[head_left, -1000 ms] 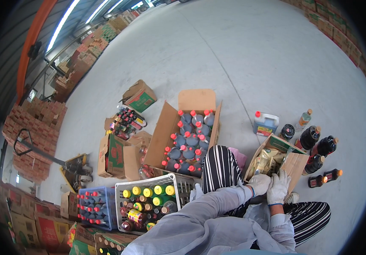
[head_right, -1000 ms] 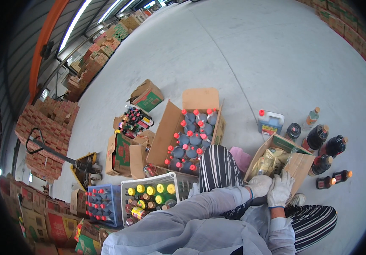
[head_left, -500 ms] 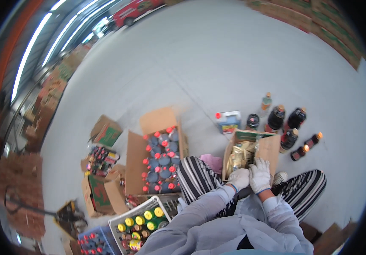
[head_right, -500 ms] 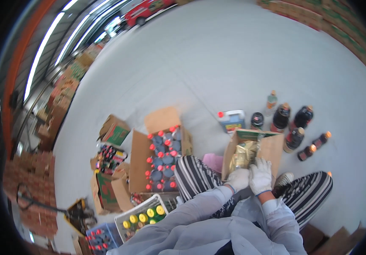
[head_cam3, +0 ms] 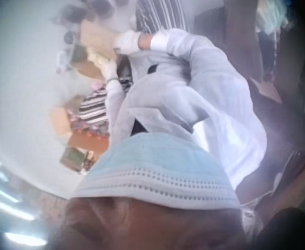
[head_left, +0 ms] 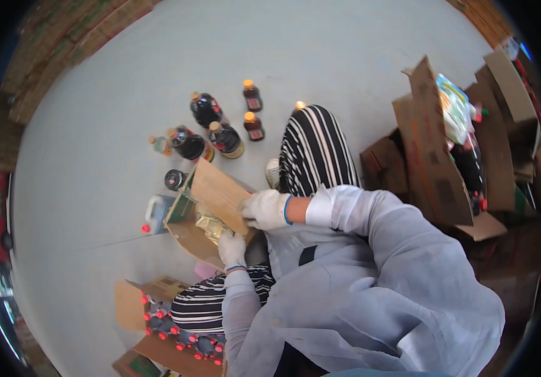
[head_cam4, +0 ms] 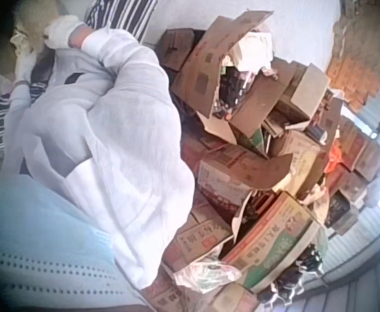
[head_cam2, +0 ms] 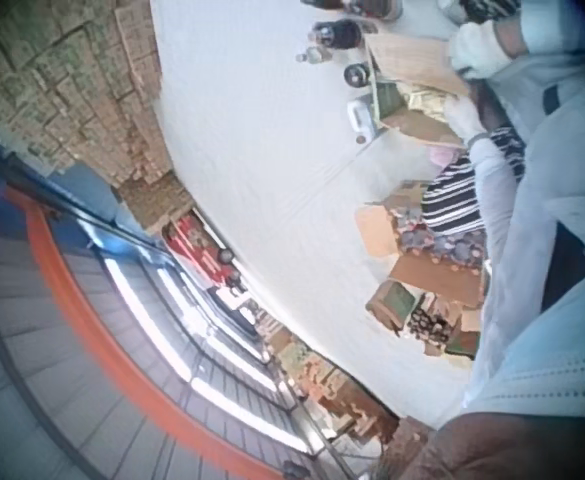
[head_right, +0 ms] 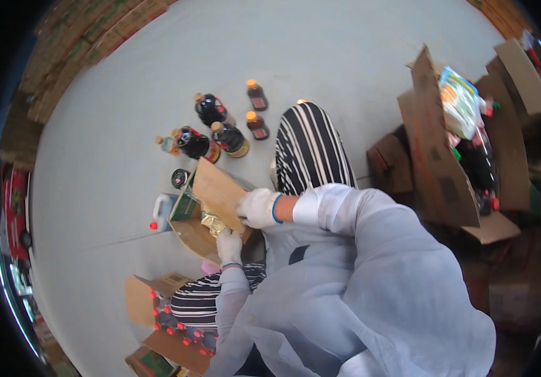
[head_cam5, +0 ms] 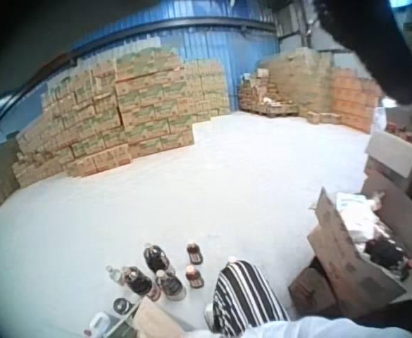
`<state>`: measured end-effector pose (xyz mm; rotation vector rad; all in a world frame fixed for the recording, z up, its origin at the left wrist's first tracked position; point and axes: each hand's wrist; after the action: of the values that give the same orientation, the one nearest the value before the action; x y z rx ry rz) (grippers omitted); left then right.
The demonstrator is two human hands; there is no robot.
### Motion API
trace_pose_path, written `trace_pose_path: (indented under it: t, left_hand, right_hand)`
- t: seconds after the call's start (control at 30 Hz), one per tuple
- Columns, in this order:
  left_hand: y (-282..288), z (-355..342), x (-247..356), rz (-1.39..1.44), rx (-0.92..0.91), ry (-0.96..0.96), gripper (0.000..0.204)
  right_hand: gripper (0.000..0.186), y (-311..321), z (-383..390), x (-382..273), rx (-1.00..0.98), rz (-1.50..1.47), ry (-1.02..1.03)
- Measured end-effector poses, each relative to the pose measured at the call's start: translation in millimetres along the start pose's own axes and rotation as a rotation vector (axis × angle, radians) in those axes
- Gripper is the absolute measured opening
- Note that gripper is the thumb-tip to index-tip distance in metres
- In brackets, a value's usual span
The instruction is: The person sorts various grocery items from a small cardboard box into larger crates and containers on the floor, handling bottles of soda, jars of sauce, and pouches of liquid.
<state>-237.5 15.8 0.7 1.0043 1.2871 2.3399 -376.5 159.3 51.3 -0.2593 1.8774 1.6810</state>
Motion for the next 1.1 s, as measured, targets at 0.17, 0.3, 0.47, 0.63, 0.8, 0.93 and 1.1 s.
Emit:
trace_pose_path:
  t: [0.17,0.3,0.47,0.63,0.8,0.93,1.1]
  left_hand:
    - [9.0,4.3,8.0,0.071,-0.056,0.011,0.034]
    - [16.4,7.4,9.2,0.083,-0.065,0.030,0.038]
    - [20.7,9.3,12.4,0.136,-0.037,0.024,0.040]
    - [-1.4,-3.6,3.5,0.128,-0.088,-0.013,0.041]
    - [5.2,0.2,-2.3,0.148,-0.023,-0.050,0.041]
    - [7.3,-0.2,-8.0,0.093,-0.030,-0.037,0.041]
    - [-1.5,-4.6,-19.2,0.243,0.014,-0.086,0.037]
  right_hand:
    - [0.033,109.0,23.6,-12.6,0.173,-0.036,-0.226]
    - [0.046,206.3,37.9,-28.4,0.607,0.124,-0.110]
    - [0.062,313.2,97.4,-1.9,1.079,0.484,-0.192]
    - [0.070,378.5,262.7,87.0,0.907,0.761,-1.034]
    - [0.108,300.4,354.2,117.4,0.176,0.566,-1.497]
    - [0.103,267.6,352.0,99.5,0.277,0.558,-1.436]
    - [0.050,276.7,345.3,104.0,0.409,0.548,-1.440]
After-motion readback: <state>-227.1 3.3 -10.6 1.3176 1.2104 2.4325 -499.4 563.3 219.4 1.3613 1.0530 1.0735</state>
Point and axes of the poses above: each hand's wrist, its own z-axis away from the middle knuckle, its own y-axis out of the back of the hand, x = y × z, and after that the axes turned 1 degree about -z, right-handed
